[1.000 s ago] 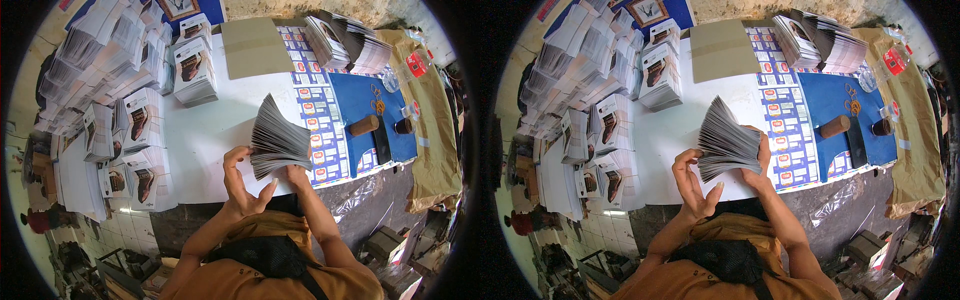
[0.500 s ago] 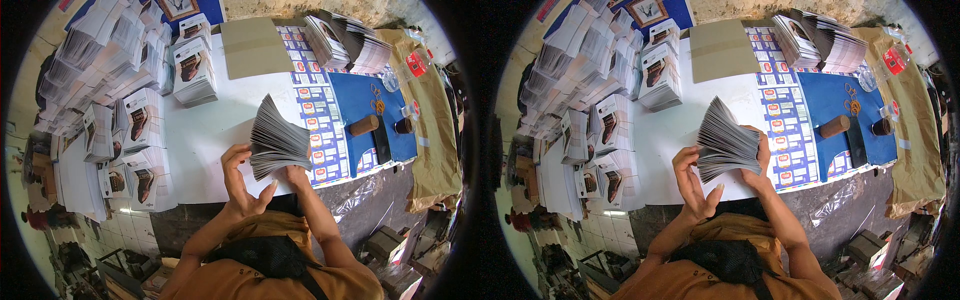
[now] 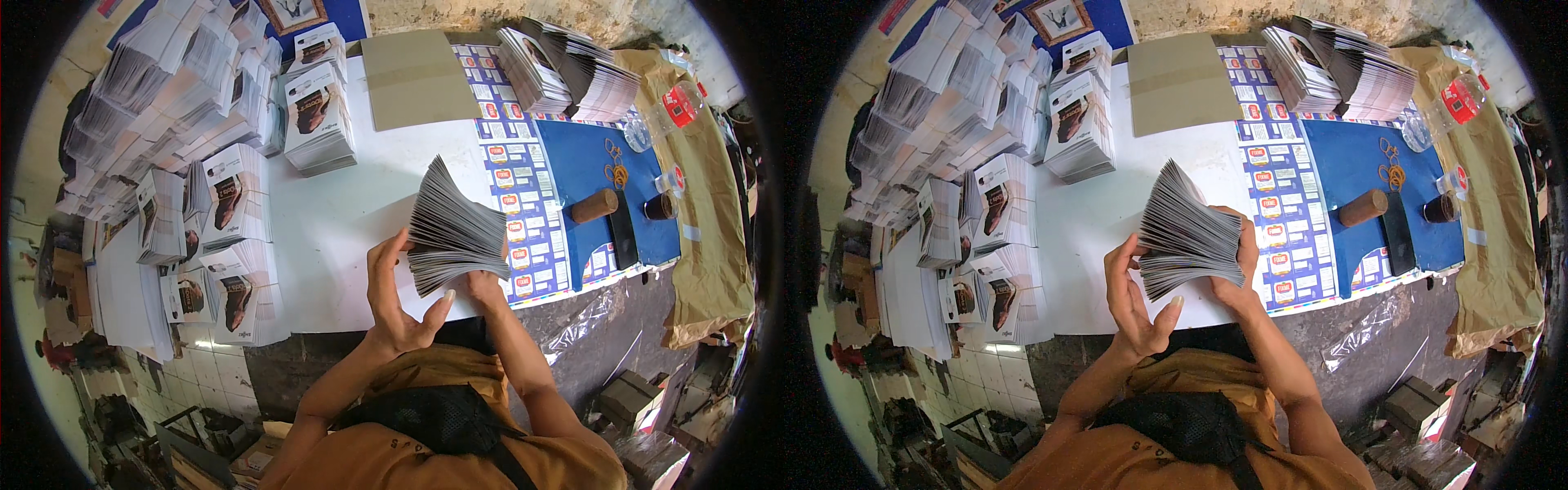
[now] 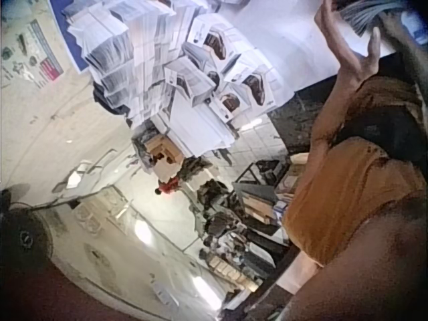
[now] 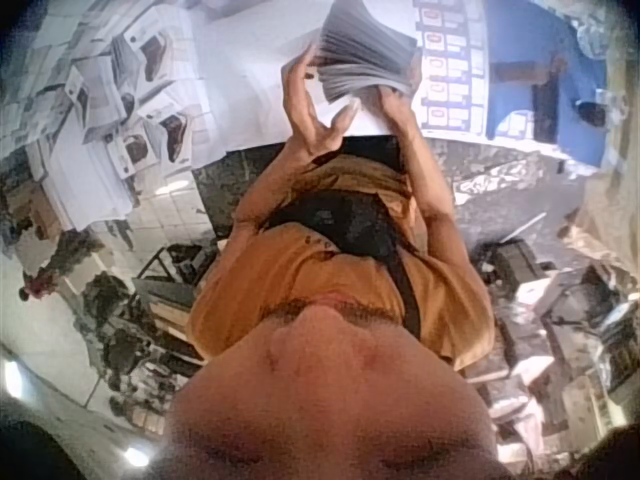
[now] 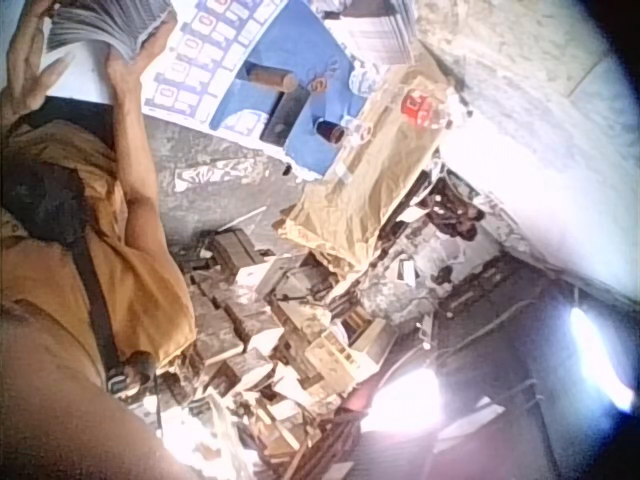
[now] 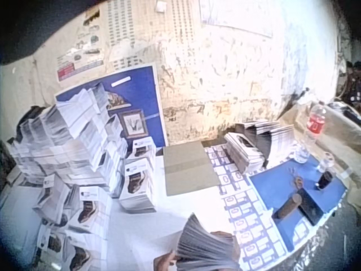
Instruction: The person stacks brochures by hand, aligns the stack by tapping it against a table, and places the completed stack onto a larger pile.
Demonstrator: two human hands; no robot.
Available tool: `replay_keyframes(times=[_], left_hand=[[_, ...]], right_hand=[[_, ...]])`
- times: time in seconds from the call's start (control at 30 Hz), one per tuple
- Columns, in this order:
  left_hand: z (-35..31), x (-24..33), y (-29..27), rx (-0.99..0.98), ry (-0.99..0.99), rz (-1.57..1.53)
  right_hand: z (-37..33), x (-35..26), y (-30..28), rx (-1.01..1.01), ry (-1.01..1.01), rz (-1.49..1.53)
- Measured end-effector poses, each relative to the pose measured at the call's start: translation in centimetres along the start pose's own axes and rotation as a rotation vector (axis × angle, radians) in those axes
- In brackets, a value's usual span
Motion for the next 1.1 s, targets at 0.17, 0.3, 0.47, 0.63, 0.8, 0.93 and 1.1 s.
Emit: replay_keyframes(times=[0.17,0.3,0.47,0.63,0.8,0.93,1.1], left_hand=[[-0.3,-0.5,-0.4,0.058,-0.022,0.032],[0.2,-1.1,-0.2,0.082,0.041,-0.03],[0.0,-0.8,-0.4,0.1,0.031,-0.089],[-0.2,-0.2,0.1,-0.043,-0.03,0.02],[-1.0,0.0,0.3,0.007,-0.026,0.0],[-1.1,-0.4,0.1,0.082,0.029,0.012],[-0.7,-0.7,0.0,0.038,-0.096,-0.111]], right_hand=[[0.0,0.4,0.2,-0.035,0.005,0.067],[-0.7,2.4,0.3,-0.015,0.148,0.188],[0.0,1.9,0.4,-0.005,0.1,0.274],[-0.1,1.1,0.4,-0.034,0.106,0.25],[0.2,0.6,0.3,-0.014,0.024,0.177],[-0.5,3.1,0.1,-0.054,0.106,0.162],[-0.4,3.1,0.3,-0.024,0.084,0.204]])
Point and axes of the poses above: each hand's wrist, its own z-axis towards the middle knuckle, its own y-axis out of the palm, x = y × z, the point moved 5 cm from there along z, towards the middle knuckle, and after that the axes turned 15 degrees about y, right-handed, at the moved point
